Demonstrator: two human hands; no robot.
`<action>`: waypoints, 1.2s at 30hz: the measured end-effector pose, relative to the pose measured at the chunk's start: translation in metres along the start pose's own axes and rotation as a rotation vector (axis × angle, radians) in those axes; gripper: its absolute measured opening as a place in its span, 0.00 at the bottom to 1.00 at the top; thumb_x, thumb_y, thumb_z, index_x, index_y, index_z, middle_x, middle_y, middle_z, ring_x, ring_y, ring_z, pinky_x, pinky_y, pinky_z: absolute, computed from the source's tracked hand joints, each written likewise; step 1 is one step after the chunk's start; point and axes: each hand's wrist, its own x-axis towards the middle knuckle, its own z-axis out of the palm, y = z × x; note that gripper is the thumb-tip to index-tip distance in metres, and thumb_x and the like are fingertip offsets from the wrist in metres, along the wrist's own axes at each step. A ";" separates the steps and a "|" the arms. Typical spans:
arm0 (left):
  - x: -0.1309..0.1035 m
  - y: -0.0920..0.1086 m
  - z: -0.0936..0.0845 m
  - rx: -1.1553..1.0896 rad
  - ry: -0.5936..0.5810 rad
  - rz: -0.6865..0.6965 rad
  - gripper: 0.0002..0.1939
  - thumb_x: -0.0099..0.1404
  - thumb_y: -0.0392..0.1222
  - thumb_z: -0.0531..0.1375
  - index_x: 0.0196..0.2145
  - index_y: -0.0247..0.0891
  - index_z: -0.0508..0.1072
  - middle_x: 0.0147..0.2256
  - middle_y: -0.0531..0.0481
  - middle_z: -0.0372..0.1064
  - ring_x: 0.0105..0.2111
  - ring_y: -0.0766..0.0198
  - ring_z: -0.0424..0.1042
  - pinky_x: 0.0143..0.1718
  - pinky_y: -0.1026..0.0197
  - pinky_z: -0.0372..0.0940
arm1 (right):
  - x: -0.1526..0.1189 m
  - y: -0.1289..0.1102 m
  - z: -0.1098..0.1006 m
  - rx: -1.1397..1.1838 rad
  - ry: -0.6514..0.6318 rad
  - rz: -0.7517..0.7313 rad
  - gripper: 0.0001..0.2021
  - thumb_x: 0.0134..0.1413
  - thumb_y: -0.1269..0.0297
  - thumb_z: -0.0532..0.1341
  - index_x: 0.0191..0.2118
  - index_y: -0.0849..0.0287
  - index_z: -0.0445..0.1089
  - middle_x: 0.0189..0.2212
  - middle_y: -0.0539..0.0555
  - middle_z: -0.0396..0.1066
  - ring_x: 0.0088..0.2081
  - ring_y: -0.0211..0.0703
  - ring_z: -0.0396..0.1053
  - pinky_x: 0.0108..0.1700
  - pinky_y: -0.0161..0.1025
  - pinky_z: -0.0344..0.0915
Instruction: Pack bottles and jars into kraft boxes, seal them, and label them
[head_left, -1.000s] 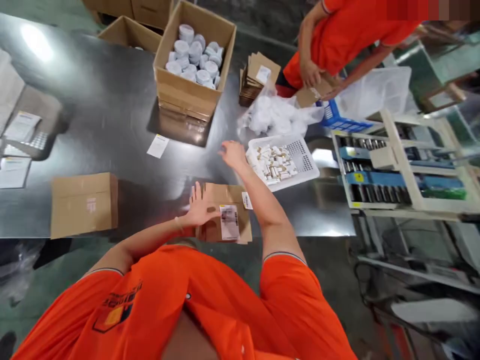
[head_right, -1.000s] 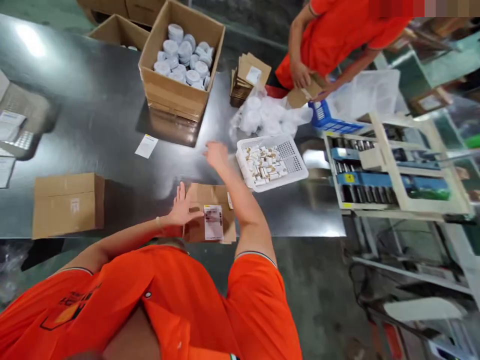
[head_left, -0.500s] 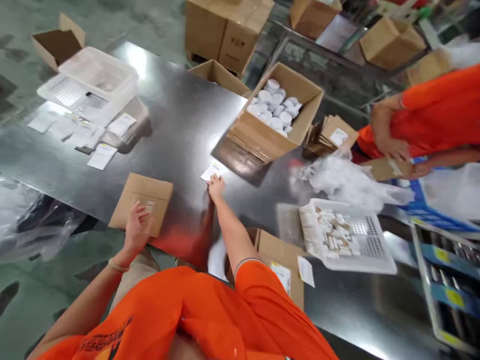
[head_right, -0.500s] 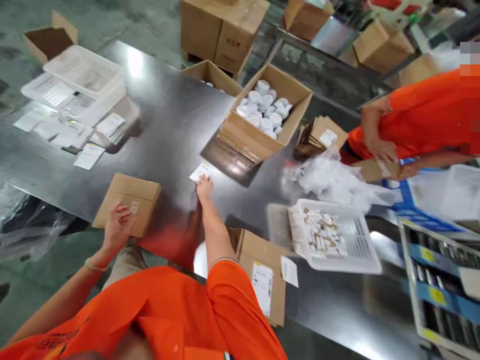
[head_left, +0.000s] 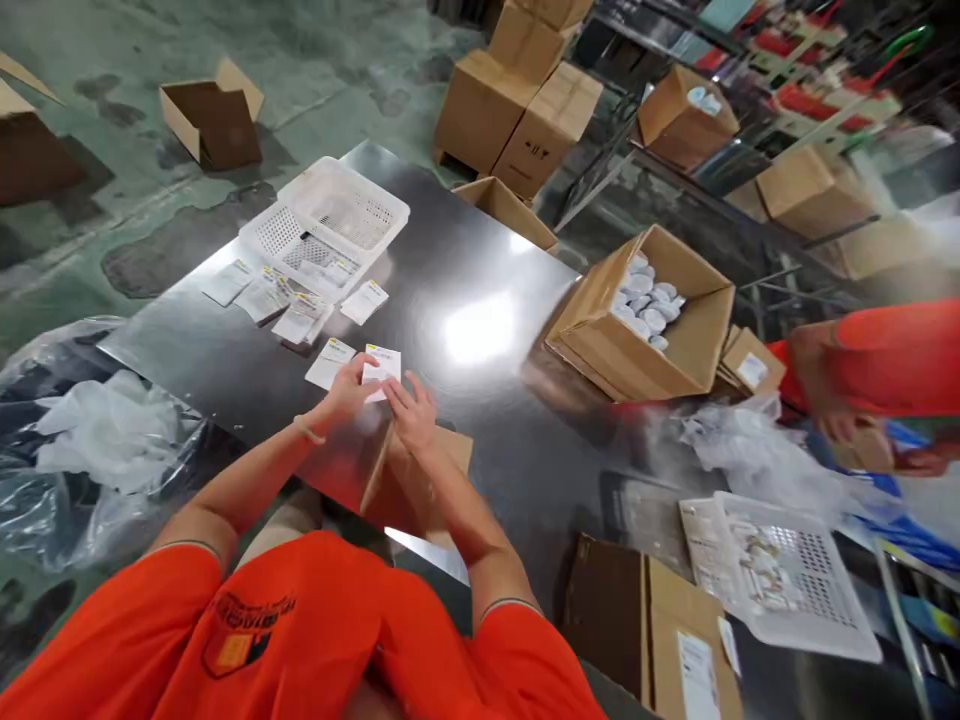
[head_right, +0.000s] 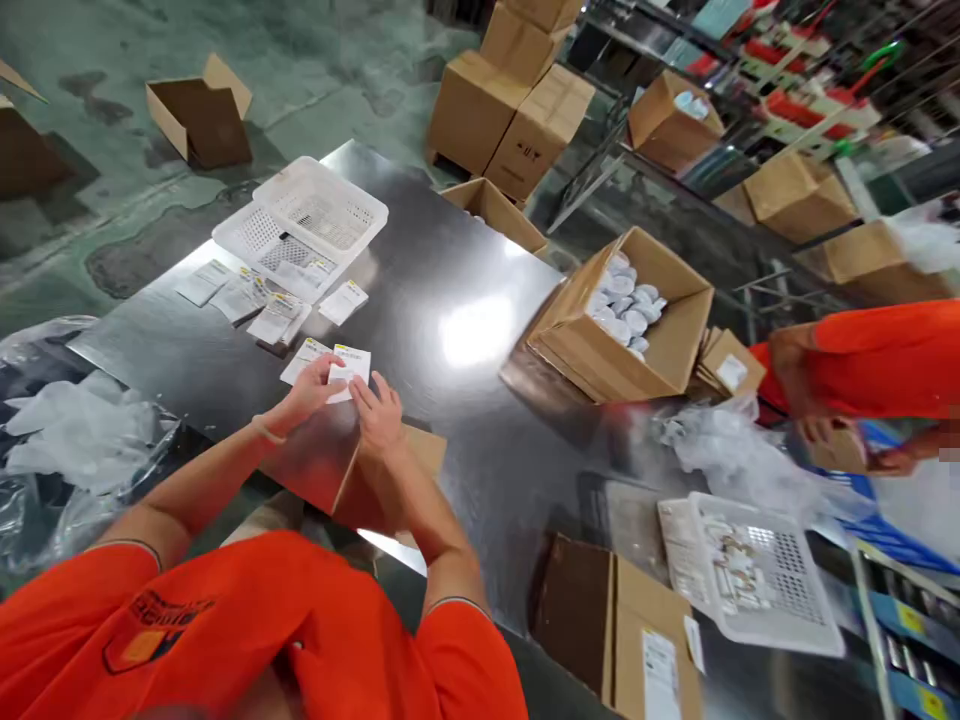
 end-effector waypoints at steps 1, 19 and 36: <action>0.015 0.002 -0.019 0.040 0.014 0.001 0.11 0.66 0.45 0.66 0.42 0.39 0.73 0.28 0.57 0.70 0.27 0.67 0.68 0.31 0.64 0.67 | 0.010 -0.017 0.000 0.011 0.024 0.006 0.27 0.75 0.64 0.58 0.74 0.44 0.73 0.75 0.55 0.68 0.80 0.65 0.56 0.73 0.62 0.66; 0.185 0.015 -0.156 0.575 0.226 0.040 0.17 0.79 0.30 0.56 0.62 0.29 0.72 0.60 0.39 0.72 0.63 0.55 0.69 0.72 0.47 0.59 | -0.061 -0.015 0.039 0.457 0.404 0.465 0.21 0.71 0.60 0.61 0.66 0.55 0.73 0.69 0.66 0.67 0.71 0.58 0.67 0.73 0.62 0.66; 0.066 -0.127 -0.076 0.617 0.125 -0.154 0.29 0.58 0.31 0.75 0.55 0.38 0.74 0.63 0.35 0.70 0.65 0.37 0.69 0.68 0.40 0.65 | -0.038 -0.073 0.091 0.719 0.160 0.467 0.20 0.60 0.69 0.66 0.58 0.55 0.77 0.61 0.63 0.74 0.54 0.53 0.76 0.62 0.53 0.75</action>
